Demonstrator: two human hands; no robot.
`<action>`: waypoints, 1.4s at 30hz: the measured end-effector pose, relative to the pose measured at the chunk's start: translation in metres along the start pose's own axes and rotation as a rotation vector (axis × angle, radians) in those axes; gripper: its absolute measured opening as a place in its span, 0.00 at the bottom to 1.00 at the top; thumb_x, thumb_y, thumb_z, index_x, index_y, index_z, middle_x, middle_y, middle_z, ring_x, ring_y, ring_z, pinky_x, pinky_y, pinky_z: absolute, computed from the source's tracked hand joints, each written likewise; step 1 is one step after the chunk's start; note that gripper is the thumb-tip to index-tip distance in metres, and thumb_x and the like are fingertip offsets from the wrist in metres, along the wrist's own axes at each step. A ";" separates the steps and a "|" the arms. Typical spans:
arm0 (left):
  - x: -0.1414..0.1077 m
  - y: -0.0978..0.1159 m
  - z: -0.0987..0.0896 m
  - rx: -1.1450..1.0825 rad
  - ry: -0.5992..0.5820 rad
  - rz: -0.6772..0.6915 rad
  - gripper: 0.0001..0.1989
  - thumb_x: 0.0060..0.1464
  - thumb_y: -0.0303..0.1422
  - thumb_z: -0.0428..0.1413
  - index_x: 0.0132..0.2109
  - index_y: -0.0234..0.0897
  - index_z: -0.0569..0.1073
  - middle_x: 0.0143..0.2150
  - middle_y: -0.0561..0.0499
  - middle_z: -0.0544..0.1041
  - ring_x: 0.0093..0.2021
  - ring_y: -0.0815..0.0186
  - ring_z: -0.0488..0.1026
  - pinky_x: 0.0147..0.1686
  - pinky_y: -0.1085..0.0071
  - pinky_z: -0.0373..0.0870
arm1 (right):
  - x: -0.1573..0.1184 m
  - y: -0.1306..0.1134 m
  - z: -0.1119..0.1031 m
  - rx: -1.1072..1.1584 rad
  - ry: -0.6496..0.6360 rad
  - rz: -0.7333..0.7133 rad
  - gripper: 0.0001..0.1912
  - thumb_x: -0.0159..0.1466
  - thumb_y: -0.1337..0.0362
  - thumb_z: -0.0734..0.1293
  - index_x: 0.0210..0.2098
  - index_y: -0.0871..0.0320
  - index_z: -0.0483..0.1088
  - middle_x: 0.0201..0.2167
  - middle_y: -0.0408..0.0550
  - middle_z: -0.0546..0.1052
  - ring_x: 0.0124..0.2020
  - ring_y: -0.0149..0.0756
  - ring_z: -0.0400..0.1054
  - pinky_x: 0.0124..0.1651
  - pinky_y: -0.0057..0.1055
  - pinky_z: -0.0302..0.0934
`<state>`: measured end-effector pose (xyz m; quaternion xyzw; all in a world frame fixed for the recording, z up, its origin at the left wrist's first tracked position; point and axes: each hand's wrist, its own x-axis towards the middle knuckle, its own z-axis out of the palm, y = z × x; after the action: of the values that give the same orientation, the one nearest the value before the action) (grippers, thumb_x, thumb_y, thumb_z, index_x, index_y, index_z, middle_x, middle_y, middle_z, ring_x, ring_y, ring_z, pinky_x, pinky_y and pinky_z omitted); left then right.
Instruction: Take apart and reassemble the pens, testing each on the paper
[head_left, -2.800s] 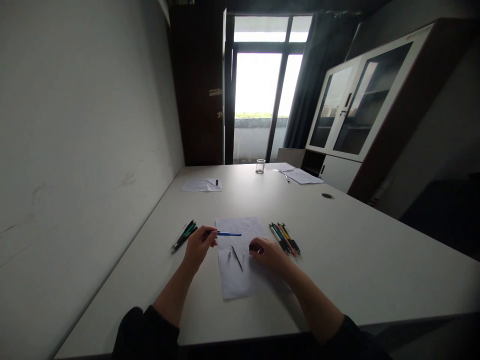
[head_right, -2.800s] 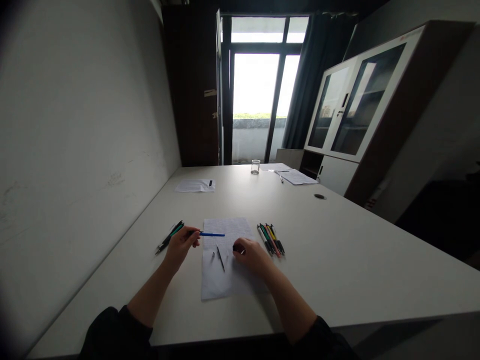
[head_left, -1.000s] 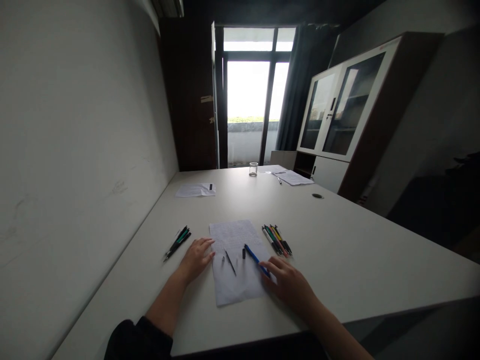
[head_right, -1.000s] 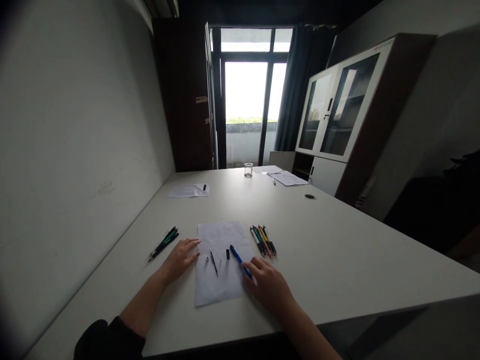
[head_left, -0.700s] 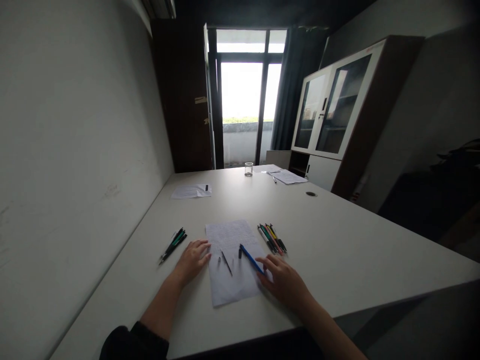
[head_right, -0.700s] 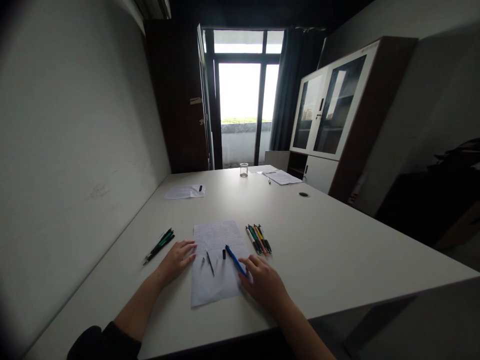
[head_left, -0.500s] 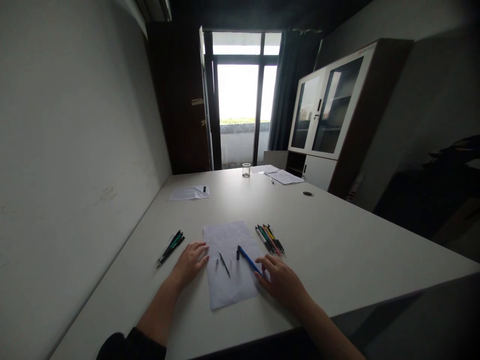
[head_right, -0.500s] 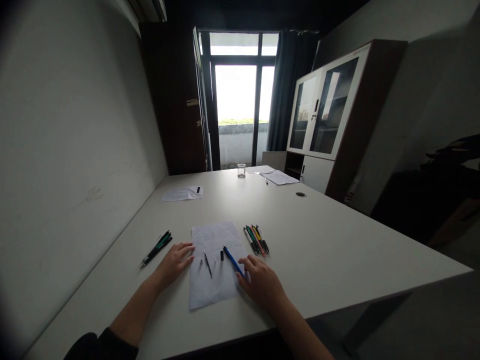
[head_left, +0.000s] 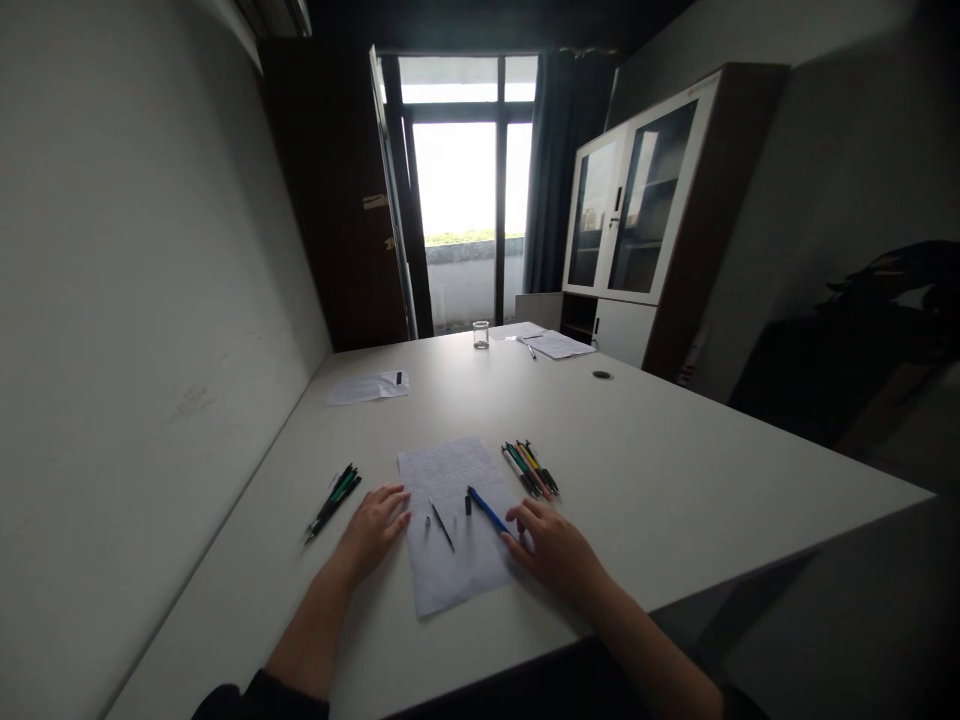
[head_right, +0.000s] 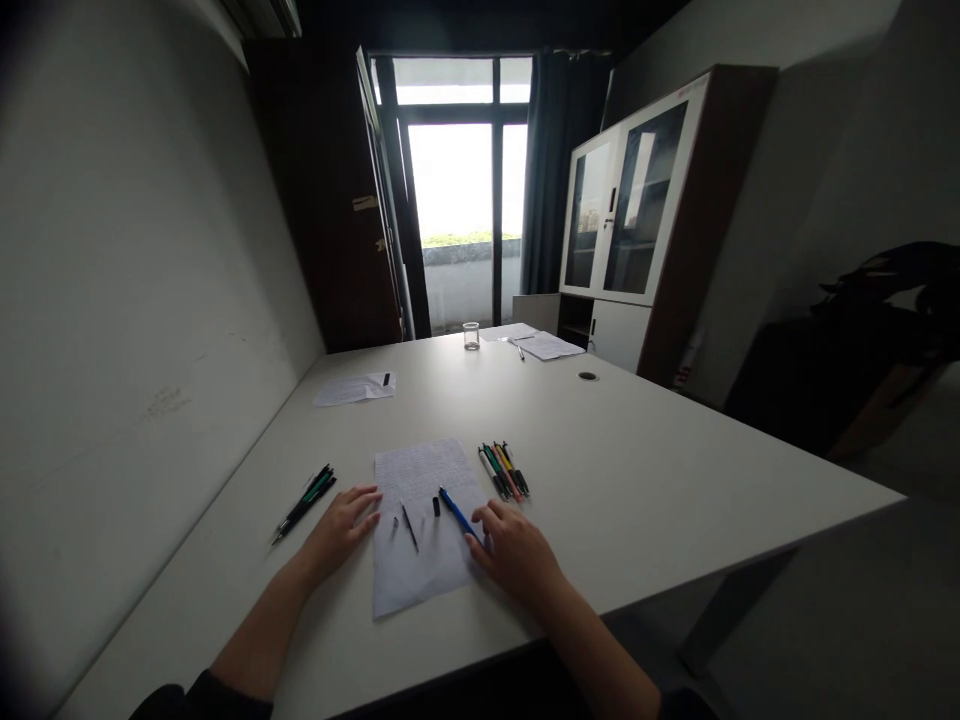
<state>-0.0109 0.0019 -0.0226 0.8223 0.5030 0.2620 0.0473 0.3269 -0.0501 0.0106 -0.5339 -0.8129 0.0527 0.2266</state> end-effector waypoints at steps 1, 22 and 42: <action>0.000 0.000 0.000 0.001 -0.003 0.001 0.16 0.60 0.37 0.52 0.54 0.42 0.73 0.57 0.46 0.71 0.58 0.55 0.66 0.60 0.53 0.62 | 0.000 0.000 0.000 0.001 -0.002 0.002 0.11 0.64 0.58 0.63 0.43 0.54 0.70 0.37 0.48 0.73 0.37 0.38 0.70 0.38 0.31 0.64; 0.001 0.000 0.000 0.011 0.005 0.029 0.17 0.60 0.36 0.51 0.55 0.42 0.72 0.55 0.45 0.72 0.56 0.56 0.67 0.57 0.53 0.64 | 0.000 -0.013 -0.006 -0.140 -0.067 -0.004 0.07 0.64 0.61 0.62 0.36 0.57 0.68 0.35 0.50 0.73 0.37 0.39 0.68 0.38 0.31 0.59; 0.003 0.000 -0.002 0.019 0.010 0.029 0.17 0.60 0.36 0.52 0.56 0.43 0.70 0.56 0.45 0.71 0.55 0.56 0.68 0.56 0.53 0.64 | 0.006 0.005 0.018 -0.125 0.079 0.034 0.04 0.66 0.66 0.59 0.34 0.58 0.64 0.33 0.48 0.71 0.34 0.37 0.67 0.36 0.30 0.57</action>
<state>-0.0106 0.0041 -0.0200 0.8286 0.4938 0.2618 0.0334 0.3212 -0.0400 -0.0055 -0.5623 -0.7959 -0.0153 0.2237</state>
